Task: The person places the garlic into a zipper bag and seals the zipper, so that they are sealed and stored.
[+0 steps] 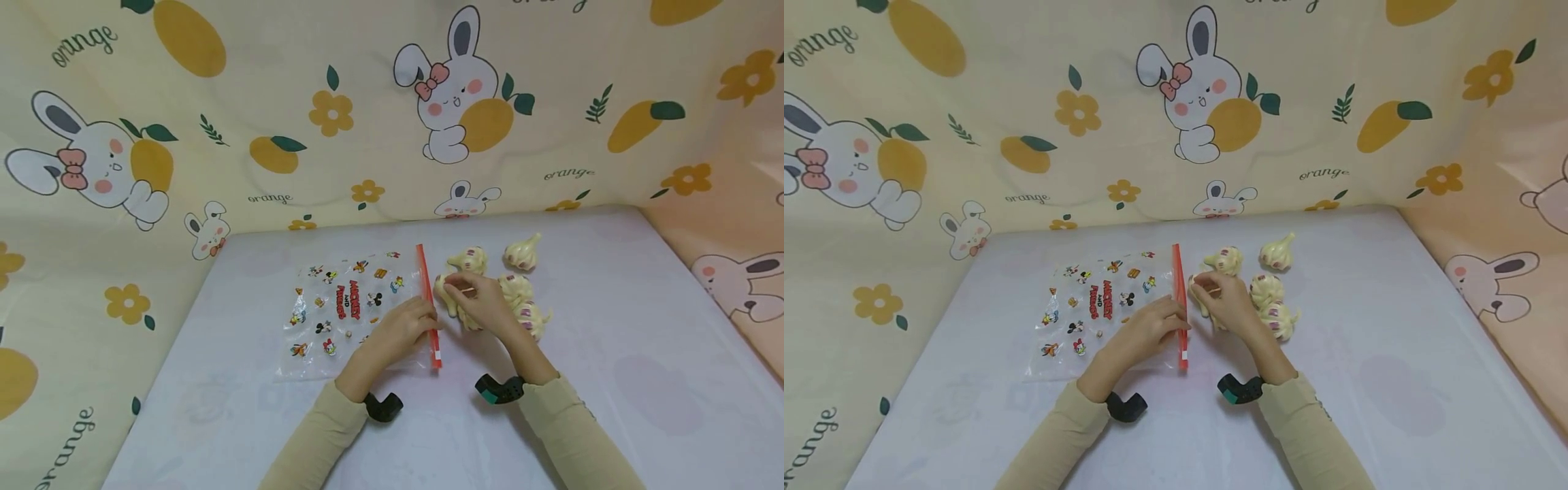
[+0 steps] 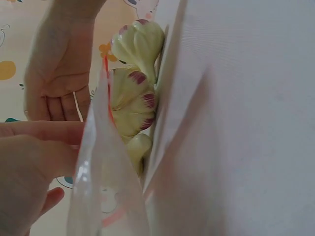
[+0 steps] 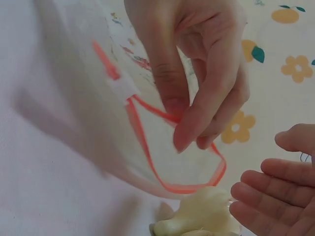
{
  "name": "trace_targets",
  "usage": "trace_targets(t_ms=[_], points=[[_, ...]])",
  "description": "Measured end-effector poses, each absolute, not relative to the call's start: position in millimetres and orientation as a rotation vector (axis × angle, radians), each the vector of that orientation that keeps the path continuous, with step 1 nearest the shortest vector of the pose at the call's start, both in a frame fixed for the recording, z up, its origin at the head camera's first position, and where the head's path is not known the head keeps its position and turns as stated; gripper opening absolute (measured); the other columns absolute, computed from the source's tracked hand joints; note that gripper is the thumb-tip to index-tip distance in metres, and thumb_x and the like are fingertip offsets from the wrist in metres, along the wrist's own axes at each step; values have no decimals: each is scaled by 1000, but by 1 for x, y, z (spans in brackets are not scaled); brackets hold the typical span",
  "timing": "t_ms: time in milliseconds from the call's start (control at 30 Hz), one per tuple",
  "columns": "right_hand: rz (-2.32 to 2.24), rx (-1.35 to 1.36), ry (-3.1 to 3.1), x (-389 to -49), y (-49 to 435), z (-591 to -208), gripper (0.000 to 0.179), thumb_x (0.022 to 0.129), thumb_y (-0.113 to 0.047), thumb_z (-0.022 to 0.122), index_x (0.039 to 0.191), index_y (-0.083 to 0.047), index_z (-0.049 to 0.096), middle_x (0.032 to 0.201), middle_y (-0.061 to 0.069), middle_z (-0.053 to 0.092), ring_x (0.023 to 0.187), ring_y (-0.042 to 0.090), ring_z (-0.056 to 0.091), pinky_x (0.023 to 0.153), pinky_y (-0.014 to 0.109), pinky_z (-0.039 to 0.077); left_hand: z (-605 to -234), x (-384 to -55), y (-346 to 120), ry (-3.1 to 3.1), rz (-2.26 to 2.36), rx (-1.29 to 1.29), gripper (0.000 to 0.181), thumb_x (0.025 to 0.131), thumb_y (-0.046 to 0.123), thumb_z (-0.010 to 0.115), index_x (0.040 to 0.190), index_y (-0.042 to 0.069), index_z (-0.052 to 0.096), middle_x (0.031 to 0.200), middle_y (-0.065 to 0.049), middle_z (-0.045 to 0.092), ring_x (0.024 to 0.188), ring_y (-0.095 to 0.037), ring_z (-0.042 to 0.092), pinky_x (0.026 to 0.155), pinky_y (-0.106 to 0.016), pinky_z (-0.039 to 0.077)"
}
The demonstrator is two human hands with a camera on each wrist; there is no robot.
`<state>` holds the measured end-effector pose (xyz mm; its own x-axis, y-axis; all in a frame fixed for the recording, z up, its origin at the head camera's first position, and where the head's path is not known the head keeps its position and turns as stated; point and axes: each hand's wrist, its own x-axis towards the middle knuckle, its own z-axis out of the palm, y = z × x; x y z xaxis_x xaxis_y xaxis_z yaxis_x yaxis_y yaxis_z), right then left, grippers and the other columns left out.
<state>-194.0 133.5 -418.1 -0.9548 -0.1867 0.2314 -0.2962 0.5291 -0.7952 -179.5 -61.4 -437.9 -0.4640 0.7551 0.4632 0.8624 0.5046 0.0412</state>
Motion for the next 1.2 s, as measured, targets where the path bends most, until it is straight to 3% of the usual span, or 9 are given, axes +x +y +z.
trace_targets(t_ms=[333,667,1200], points=[[1435,365,-2706,-190,130,-414,25,91,-16,65,107,3,68,104,23,72,90,34,71,77,40,60,-424,-176,-68,-2233,-354,-1307,19,81,-2,69,91,13,75,96,0,68,102,-16,63,101,-26,50],[1349,316,-2861,-190,126,-412,25,91,-22,65,103,0,70,90,18,73,78,21,66,62,21,48,-414,-173,-72,-2197,-377,-1284,23,80,-6,68,93,12,75,98,0,67,105,-16,62,101,-25,50],[1525,360,-2856,-191,122,-415,26,93,-17,61,100,6,70,84,21,73,66,15,64,53,20,46,-402,-167,-77,-2159,-420,-1286,20,83,-2,68,96,11,75,100,-2,68,106,-16,62,104,-24,49]])
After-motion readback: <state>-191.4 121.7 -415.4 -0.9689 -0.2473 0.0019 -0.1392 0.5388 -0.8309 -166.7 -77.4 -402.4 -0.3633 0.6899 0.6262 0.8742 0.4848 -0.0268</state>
